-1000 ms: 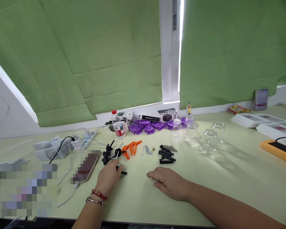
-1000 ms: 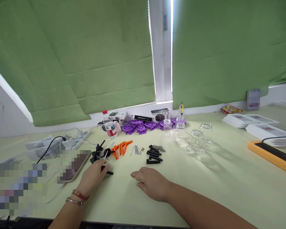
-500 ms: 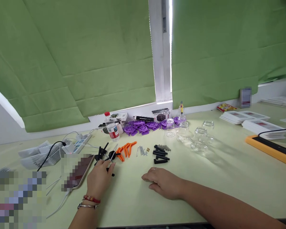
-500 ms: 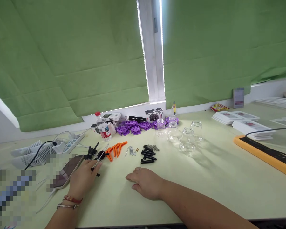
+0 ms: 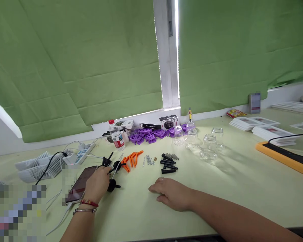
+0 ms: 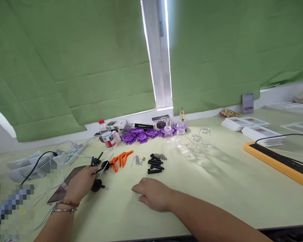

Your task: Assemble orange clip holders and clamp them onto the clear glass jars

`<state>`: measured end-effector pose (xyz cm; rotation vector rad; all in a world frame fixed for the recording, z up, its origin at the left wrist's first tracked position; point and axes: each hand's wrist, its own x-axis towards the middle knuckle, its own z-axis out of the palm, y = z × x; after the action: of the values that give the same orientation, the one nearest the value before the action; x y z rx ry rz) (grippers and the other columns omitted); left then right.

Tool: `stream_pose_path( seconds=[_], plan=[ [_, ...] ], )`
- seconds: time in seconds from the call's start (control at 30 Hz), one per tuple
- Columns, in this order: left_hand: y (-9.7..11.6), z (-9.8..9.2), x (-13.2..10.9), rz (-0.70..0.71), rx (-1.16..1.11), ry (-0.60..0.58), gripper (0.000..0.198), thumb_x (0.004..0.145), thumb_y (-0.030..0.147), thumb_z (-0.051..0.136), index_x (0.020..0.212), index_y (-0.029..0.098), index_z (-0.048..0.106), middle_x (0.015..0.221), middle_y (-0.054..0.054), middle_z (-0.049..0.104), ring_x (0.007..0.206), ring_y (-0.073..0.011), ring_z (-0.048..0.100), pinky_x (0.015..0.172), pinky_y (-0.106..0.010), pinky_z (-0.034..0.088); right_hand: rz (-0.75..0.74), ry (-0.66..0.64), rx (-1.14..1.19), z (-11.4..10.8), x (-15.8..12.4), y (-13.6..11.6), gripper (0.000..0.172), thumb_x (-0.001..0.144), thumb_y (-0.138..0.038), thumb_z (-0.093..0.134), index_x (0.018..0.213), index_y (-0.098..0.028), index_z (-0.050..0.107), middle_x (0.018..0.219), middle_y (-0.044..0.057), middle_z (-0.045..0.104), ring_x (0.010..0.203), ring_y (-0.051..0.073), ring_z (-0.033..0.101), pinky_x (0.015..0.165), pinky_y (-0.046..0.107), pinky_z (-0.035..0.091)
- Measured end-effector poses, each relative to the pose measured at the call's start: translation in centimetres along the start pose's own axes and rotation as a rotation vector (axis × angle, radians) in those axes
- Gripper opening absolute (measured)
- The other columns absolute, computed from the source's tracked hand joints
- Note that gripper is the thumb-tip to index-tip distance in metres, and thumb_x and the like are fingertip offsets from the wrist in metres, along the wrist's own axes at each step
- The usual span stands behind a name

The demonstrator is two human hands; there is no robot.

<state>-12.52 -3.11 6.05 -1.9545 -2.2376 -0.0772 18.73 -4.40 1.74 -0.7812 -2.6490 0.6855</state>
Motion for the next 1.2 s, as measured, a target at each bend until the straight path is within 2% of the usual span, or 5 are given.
stream_pose_path(
  seconds=[0.23, 0.53, 0.9, 1.07, 1.2],
  plan=[
    [0.5, -0.2, 0.2, 0.124, 0.068, -0.01, 0.029, 0.086, 0.024, 0.036, 0.08, 0.022, 0.065, 0.097, -0.006, 0.064, 0.093, -0.0219, 0.06, 0.058, -0.027, 0.038, -0.002, -0.003, 0.001, -0.1, 0.0, 0.0, 0.031, 0.085, -0.022, 0.052, 0.114, -0.019, 0.058, 0.099, 0.009, 0.064, 0.102, 0.022, 0.054, 0.085, 0.031, 0.042],
    [-0.1, -0.6, 1.5, 0.291, 0.056, 0.001, 0.029, 0.088, 0.022, 0.038, 0.079, 0.023, 0.066, 0.094, -0.005, 0.066, 0.091, -0.0201, 0.059, 0.065, -0.028, 0.039, -0.011, 0.011, 0.026, 0.0, -0.1, 0.1, 0.036, 0.085, -0.023, 0.052, 0.12, -0.019, 0.057, 0.106, 0.011, 0.063, 0.104, 0.023, 0.054, 0.089, 0.032, 0.042],
    [-1.2, -2.2, 3.7, 0.007, -0.288, 0.385, 0.028, 0.09, 0.037, 0.035, 0.097, 0.023, 0.058, 0.098, -0.005, 0.066, 0.091, -0.0209, 0.059, 0.073, -0.029, 0.043, 0.013, -0.008, 0.036, -0.3, -0.2, -0.2, 0.034, 0.084, -0.022, 0.052, 0.118, -0.018, 0.057, 0.106, 0.011, 0.061, 0.103, 0.023, 0.053, 0.087, 0.033, 0.043],
    [2.3, -4.6, 1.8, 0.176, -0.844, 0.529, 0.018, 0.091, 0.036, 0.038, 0.097, 0.02, 0.045, 0.097, -0.006, 0.064, 0.096, -0.0175, 0.06, 0.086, -0.031, 0.045, 0.061, 0.104, 0.232, -0.3, -0.4, -0.4, 0.032, 0.087, -0.028, 0.05, 0.117, -0.02, 0.058, 0.107, 0.009, 0.062, 0.096, 0.02, 0.056, 0.084, 0.032, 0.044],
    [8.4, -4.7, -1.9, 0.438, -0.855, 0.195, 0.021, 0.093, 0.036, 0.037, 0.096, 0.02, 0.051, 0.072, 0.0, 0.06, 0.064, -0.0131, 0.057, 0.063, -0.026, 0.047, 0.113, 0.38, 0.602, -0.4, 0.0, 0.2, 0.037, 0.092, -0.045, 0.042, 0.113, -0.018, 0.058, 0.097, 0.008, 0.065, 0.086, 0.017, 0.058, 0.077, 0.03, 0.046]
  ],
)
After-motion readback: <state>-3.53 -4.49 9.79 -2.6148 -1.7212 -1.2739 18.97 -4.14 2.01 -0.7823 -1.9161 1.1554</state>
